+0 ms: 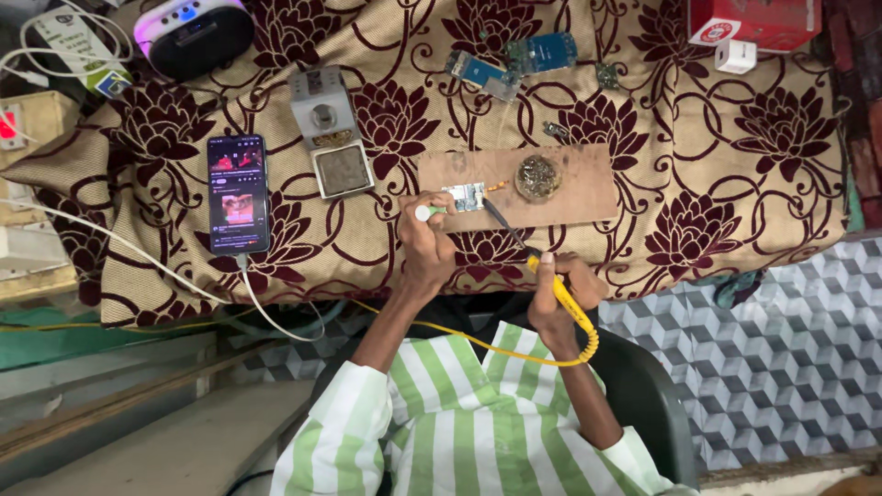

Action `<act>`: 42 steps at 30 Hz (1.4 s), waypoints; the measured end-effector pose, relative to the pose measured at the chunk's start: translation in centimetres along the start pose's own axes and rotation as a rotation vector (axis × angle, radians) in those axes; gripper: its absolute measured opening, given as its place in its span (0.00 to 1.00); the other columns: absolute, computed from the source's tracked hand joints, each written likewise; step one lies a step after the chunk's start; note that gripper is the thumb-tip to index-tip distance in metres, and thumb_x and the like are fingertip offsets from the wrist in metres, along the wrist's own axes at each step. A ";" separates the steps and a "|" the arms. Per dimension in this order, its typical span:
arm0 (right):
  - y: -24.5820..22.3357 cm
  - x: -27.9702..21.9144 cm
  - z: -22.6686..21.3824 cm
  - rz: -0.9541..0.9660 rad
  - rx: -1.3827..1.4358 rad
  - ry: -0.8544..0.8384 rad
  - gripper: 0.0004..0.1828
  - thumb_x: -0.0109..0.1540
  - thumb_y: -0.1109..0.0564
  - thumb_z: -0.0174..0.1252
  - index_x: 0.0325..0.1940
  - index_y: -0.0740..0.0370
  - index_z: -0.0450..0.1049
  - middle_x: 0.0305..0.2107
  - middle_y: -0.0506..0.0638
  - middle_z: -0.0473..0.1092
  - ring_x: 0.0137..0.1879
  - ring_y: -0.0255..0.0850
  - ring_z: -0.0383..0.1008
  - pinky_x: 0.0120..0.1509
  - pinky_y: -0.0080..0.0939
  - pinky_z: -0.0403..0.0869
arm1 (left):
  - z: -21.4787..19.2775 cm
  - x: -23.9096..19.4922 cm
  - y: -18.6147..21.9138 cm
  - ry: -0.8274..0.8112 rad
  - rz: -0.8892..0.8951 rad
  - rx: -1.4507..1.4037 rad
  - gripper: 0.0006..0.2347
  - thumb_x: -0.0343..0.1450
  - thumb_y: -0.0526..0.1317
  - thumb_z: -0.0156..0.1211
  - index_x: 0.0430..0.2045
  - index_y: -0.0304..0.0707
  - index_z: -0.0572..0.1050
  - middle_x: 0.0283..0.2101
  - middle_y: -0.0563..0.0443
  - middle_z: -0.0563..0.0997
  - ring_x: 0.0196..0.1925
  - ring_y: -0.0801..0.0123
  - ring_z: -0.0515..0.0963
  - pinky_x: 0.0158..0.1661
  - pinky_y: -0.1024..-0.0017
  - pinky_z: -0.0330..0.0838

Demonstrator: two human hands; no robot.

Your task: The person uses a soldering iron and solder wire to attach components to a small circuit board. They repeatedly apply heat and solder to specific points on the board while holding it steady with their other hand.

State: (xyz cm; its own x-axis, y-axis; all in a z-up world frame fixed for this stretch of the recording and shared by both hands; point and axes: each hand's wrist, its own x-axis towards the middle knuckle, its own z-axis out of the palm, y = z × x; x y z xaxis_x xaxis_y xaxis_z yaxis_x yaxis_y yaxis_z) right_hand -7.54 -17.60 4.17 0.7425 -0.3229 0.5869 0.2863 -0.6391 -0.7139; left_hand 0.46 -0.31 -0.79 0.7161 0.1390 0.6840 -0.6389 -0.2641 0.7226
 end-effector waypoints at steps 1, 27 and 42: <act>0.0 0.2 0.1 -0.011 0.019 -0.011 0.15 0.64 0.64 0.59 0.25 0.66 0.64 0.18 0.54 0.65 0.21 0.42 0.63 0.30 0.41 0.59 | 0.0 0.2 -0.1 -0.005 -0.004 -0.007 0.14 0.67 0.18 0.40 0.43 0.29 0.62 0.39 0.40 0.74 0.37 0.62 0.76 0.39 0.67 0.71; 5.2 4.1 -0.9 0.004 0.026 0.095 0.14 0.68 0.62 0.57 0.28 0.66 0.68 0.18 0.51 0.67 0.26 0.34 0.65 0.34 0.35 0.63 | 0.0 0.2 0.1 0.028 -0.008 0.079 0.04 0.79 0.32 0.39 0.40 0.30 0.62 0.35 0.40 0.78 0.38 0.59 0.74 0.41 0.64 0.69; 8.2 1.1 0.3 0.669 1.027 0.359 0.10 0.66 0.61 0.53 0.31 0.56 0.62 0.18 0.43 0.58 0.19 0.31 0.55 0.23 0.32 0.57 | -0.3 0.2 0.4 0.016 0.029 0.157 0.04 0.79 0.30 0.39 0.41 0.30 0.65 0.36 0.42 0.79 0.38 0.58 0.71 0.42 0.62 0.68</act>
State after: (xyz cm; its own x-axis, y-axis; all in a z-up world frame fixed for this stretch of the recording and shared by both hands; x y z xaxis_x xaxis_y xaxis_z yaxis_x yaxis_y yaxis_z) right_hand -4.16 -22.97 -1.14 0.7638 -0.6439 -0.0443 0.3756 0.4993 -0.7808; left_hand 0.25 -0.16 -0.31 0.6925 0.1435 0.7070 -0.6067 -0.4143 0.6784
